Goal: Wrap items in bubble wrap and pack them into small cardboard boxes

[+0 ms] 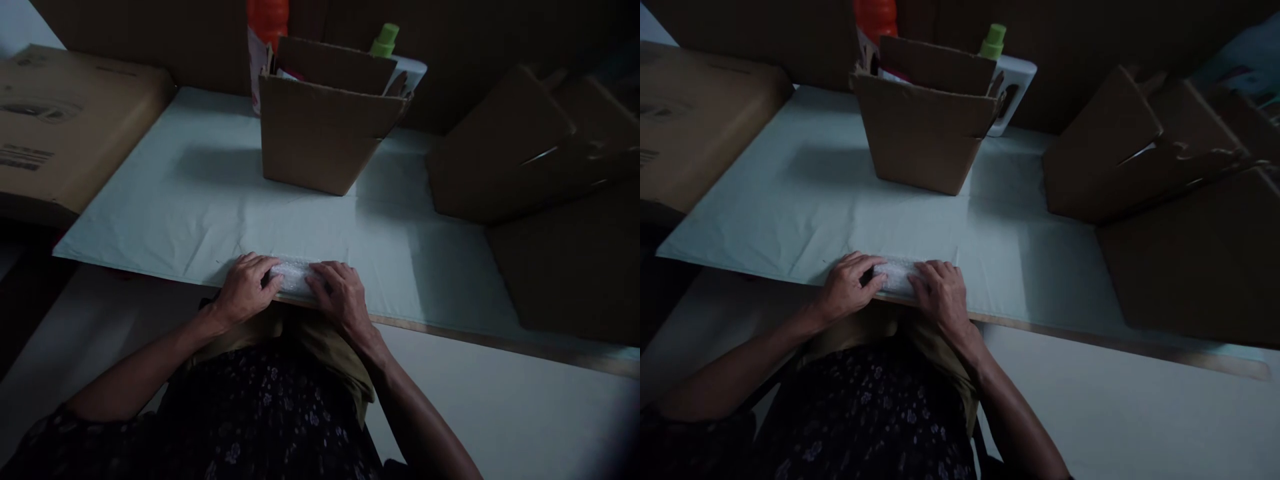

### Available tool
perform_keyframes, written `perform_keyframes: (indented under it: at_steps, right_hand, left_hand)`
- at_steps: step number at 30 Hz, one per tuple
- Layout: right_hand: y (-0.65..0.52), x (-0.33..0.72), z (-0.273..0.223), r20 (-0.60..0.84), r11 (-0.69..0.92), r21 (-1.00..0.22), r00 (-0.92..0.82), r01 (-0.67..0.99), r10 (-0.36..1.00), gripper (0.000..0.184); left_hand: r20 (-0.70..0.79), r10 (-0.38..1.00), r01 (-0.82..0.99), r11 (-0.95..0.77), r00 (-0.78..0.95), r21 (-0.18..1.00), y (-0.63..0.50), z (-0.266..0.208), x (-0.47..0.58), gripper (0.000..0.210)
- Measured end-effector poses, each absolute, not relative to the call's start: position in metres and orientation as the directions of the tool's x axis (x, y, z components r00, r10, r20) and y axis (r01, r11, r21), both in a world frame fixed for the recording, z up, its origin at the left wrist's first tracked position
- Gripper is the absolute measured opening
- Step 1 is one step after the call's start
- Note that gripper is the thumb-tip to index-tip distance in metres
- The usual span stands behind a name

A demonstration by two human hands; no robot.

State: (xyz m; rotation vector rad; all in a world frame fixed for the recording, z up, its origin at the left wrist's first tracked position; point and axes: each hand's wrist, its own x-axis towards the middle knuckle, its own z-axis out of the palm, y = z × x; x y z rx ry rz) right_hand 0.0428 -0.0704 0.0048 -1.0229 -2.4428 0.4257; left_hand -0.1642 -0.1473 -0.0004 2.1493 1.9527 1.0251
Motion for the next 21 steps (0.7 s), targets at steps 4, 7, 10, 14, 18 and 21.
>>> perform_keyframes:
  at_steps: [4,7,10,14,18,21]
  right_hand:
    - [-0.053,0.028,0.003,0.236,0.686,-0.346,-0.648,0.640,0.724,0.025]
    - [-0.044,0.022,0.001,0.247,0.712,-0.290,-0.669,0.639,0.701,0.034]
    - [-0.040,0.024,-0.006,0.314,0.760,-0.295,-0.693,0.579,0.649,0.035]
    - [-0.043,0.029,-0.010,0.370,0.744,-0.493,-0.665,0.452,0.649,0.038]
    - [-0.055,0.035,0.004,0.243,0.542,-0.705,-0.563,0.457,0.790,0.037]
    - [-0.062,0.042,0.012,0.160,0.423,-0.761,-0.490,0.492,0.857,0.041]
  left_hand:
    - [0.394,0.916,0.902,-0.107,-0.074,0.417,-0.141,-0.001,-0.162,0.019]
    - [0.376,0.917,0.891,-0.058,-0.130,0.449,-0.142,-0.001,-0.162,0.024]
    - [0.336,0.928,0.878,-0.020,-0.162,0.478,-0.142,0.001,-0.160,0.025]
    - [0.272,0.933,0.767,0.007,-0.237,0.642,-0.139,0.005,-0.163,0.044]
    - [0.092,0.973,0.393,-0.002,-0.211,0.920,-0.137,0.017,-0.167,0.068]
    - [-0.112,0.993,0.109,0.116,-0.043,0.987,-0.135,0.023,-0.163,0.043]
